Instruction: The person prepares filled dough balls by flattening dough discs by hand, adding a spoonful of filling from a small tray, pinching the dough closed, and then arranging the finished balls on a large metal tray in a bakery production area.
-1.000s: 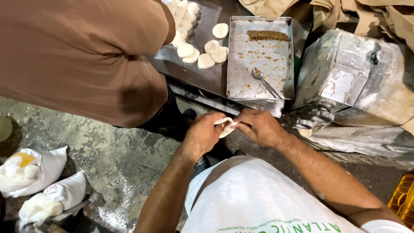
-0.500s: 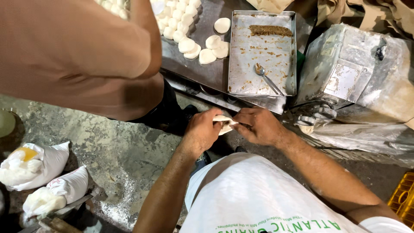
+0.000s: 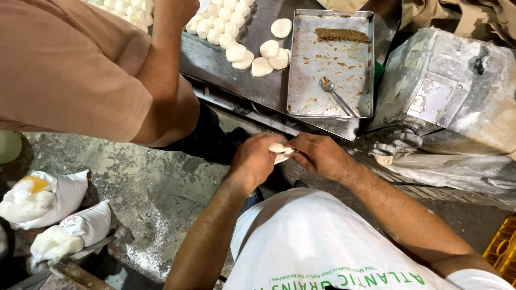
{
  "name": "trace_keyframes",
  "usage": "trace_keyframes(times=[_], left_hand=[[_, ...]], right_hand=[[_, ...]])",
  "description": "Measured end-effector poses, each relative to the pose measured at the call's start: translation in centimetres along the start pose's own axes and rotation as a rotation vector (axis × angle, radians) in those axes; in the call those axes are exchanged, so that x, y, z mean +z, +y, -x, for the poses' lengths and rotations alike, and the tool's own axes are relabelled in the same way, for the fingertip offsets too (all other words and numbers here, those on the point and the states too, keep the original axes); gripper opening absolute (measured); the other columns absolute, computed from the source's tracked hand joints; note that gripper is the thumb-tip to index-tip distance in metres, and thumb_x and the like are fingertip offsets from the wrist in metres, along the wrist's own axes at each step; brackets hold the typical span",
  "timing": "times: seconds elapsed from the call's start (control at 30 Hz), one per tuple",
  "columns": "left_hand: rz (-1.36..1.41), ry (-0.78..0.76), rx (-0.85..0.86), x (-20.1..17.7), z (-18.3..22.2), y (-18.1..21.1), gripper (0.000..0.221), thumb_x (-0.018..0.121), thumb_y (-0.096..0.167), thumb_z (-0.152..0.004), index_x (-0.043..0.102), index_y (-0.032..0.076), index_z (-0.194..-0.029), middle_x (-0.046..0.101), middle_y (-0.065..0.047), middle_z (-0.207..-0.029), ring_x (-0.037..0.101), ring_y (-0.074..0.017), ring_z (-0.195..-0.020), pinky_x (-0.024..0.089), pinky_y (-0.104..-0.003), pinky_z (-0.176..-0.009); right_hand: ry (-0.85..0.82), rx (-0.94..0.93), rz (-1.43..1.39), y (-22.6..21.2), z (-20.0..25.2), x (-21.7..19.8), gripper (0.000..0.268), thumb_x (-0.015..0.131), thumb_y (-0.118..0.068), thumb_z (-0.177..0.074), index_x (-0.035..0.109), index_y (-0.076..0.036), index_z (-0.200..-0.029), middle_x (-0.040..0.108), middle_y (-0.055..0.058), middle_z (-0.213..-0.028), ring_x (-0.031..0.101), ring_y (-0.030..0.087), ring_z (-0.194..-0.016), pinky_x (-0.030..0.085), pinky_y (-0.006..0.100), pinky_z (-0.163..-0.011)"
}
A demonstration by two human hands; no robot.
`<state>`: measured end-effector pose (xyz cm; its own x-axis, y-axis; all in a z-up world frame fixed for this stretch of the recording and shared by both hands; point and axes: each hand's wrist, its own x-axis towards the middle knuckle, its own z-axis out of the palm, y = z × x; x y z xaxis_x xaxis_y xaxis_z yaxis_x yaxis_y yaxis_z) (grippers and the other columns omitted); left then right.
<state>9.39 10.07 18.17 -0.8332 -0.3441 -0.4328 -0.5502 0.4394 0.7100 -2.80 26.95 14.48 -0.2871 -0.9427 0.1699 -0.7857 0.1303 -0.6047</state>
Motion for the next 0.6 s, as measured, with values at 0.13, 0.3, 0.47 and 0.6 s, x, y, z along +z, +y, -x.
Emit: trace_keyframes(times=[0.13, 0.3, 0.47, 0.6], left_hand=[[0.563, 0.157, -0.021, 1.7, -2.2, -2.7, 0.030, 0.071, 0.007, -0.096, 0.070, 0.005, -0.126, 0.076, -0.015, -0.115, 0.072, -0.0206, -0.102, 0.059, -0.033, -0.090], [1.351, 0.124, 0.063, 6.2, -3.3, -4.1, 0.031, 0.060, 0.001, -0.095, 0.062, 0.005, -0.126, 0.069, -0.010, -0.115, 0.072, -0.0172, -0.100, 0.063, -0.034, -0.088], [0.668, 0.312, 0.212, 5.1, -2.2, -4.2, 0.028, 0.060, 0.008, -0.099, 0.067, 0.007, -0.127, 0.075, -0.009, -0.113, 0.072, -0.0163, -0.102, 0.059, -0.029, -0.089], [0.530, 0.271, 0.232, 4.0, -2.3, -4.3, 0.028, 0.060, 0.008, -0.099, 0.067, 0.009, -0.127, 0.076, -0.008, -0.115, 0.073, -0.0163, -0.103, 0.059, -0.029, -0.090]], right_hand=[[0.117, 0.158, -0.122, 0.3, 0.6, 0.2, 0.018, 0.073, -0.015, -0.093, 0.073, -0.005, -0.108, 0.070, 0.008, -0.085, 0.066, 0.019, -0.068, 0.053, 0.034, -0.060], [0.198, 0.282, -0.276, 0.0, 0.3, 0.7, 0.010, 0.075, -0.011, -0.093, 0.076, -0.005, -0.100, 0.068, 0.005, -0.076, 0.055, 0.009, -0.057, 0.043, 0.028, -0.049], [0.190, 0.283, -0.275, 0.2, 0.5, 1.1, 0.012, 0.075, -0.012, -0.093, 0.074, -0.005, -0.102, 0.068, 0.002, -0.078, 0.059, 0.008, -0.060, 0.047, 0.027, -0.052], [0.189, 0.352, -0.361, -0.1, -0.2, 1.0, 0.023, 0.078, -0.016, -0.090, 0.071, -0.006, -0.108, 0.071, 0.001, -0.088, 0.067, 0.009, -0.077, 0.057, 0.026, -0.068]])
